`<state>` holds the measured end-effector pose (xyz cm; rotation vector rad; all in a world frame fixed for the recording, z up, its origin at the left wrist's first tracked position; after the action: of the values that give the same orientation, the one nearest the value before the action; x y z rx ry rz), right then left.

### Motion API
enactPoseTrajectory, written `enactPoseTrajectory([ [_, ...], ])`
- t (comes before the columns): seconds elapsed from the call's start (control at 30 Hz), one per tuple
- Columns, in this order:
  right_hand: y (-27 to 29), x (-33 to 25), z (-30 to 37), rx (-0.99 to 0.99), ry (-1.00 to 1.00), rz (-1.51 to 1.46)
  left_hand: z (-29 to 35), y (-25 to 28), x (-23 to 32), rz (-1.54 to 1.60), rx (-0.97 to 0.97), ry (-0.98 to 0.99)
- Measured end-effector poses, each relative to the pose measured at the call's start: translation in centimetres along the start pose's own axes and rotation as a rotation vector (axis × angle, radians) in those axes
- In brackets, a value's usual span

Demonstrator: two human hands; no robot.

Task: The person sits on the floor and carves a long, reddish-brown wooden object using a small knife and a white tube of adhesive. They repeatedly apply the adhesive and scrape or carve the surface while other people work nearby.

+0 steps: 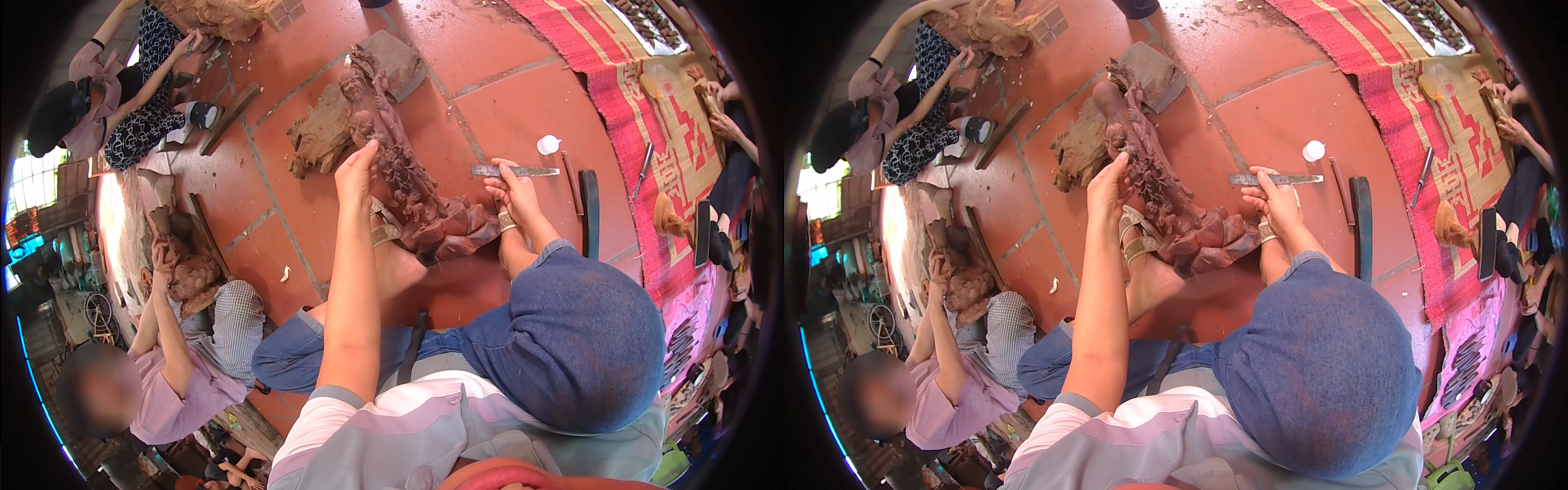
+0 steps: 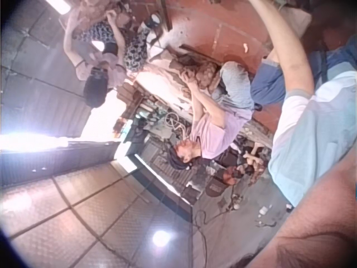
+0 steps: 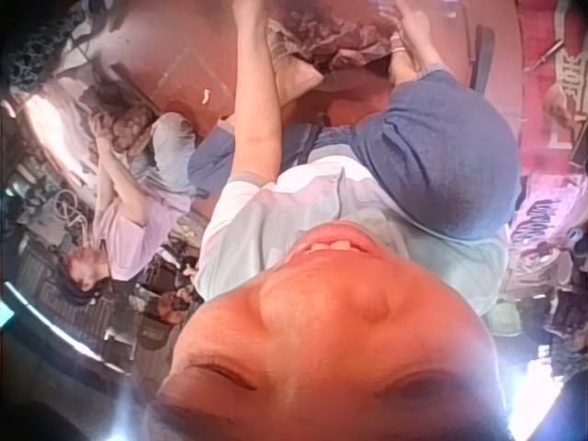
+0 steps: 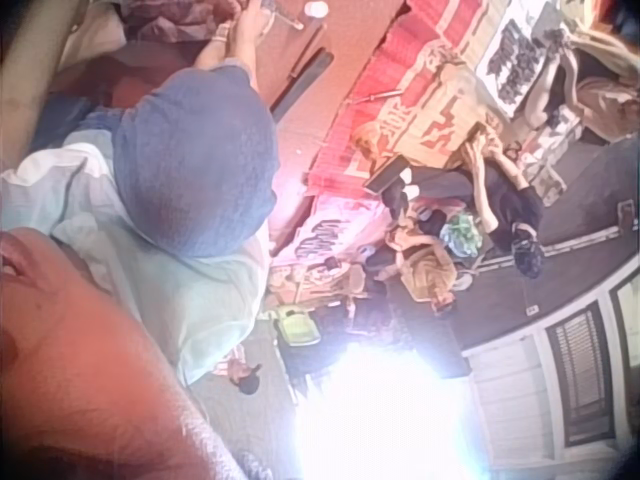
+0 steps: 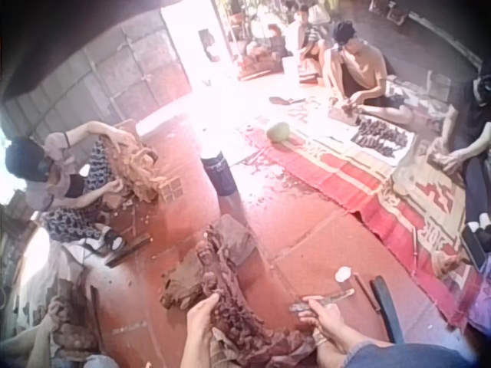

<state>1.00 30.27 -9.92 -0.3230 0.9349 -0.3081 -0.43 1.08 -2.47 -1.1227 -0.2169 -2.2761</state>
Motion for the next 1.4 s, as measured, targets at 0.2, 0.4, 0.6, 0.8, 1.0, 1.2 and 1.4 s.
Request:
enactPoseTrajectory([
  [0.2,-0.4,-0.3,0.4,0.012,0.001,0.002,-0.2,-0.1,0.2,-0.019,-0.012,-0.037],
  [0.4,-0.1,-0.2,0.4,0.006,0.011,-0.033,-0.3,-0.1,0.1,-0.002,-0.017,-0.03],
  [0.6,0.0,-0.2,0.3,0.002,0.021,-0.058,-0.8,0.1,-0.2,-0.003,-0.045,-0.034],
  [0.8,0.0,-0.2,0.4,0.004,0.033,-0.06,-0.5,-0.1,-0.1,-0.007,-0.026,-0.042],
  [1.0,0.0,-0.5,0.8,0.006,0.051,-0.042,-0.7,-0.1,0.0,-0.039,-0.007,-0.044],
  [1.2,1.3,-5.6,4.2,0.024,0.212,0.106,-0.4,-0.3,-0.2,-0.016,0.004,-0.031],
  [1.4,11.0,-13.1,4.9,0.292,0.406,-0.02,-0.6,-0.2,-0.4,-0.043,0.074,-0.014],
])
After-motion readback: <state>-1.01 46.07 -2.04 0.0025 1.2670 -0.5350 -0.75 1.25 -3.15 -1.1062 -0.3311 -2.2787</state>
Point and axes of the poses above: each hand's wrist, its own z-axis away from the middle knuckle, its own y-axis out of the back of the hand, x = y × z, the point moved 3 cm from there along -z, towards the middle knuckle, and after that the axes turned 5 degrees about z, right-handed, at the moved point
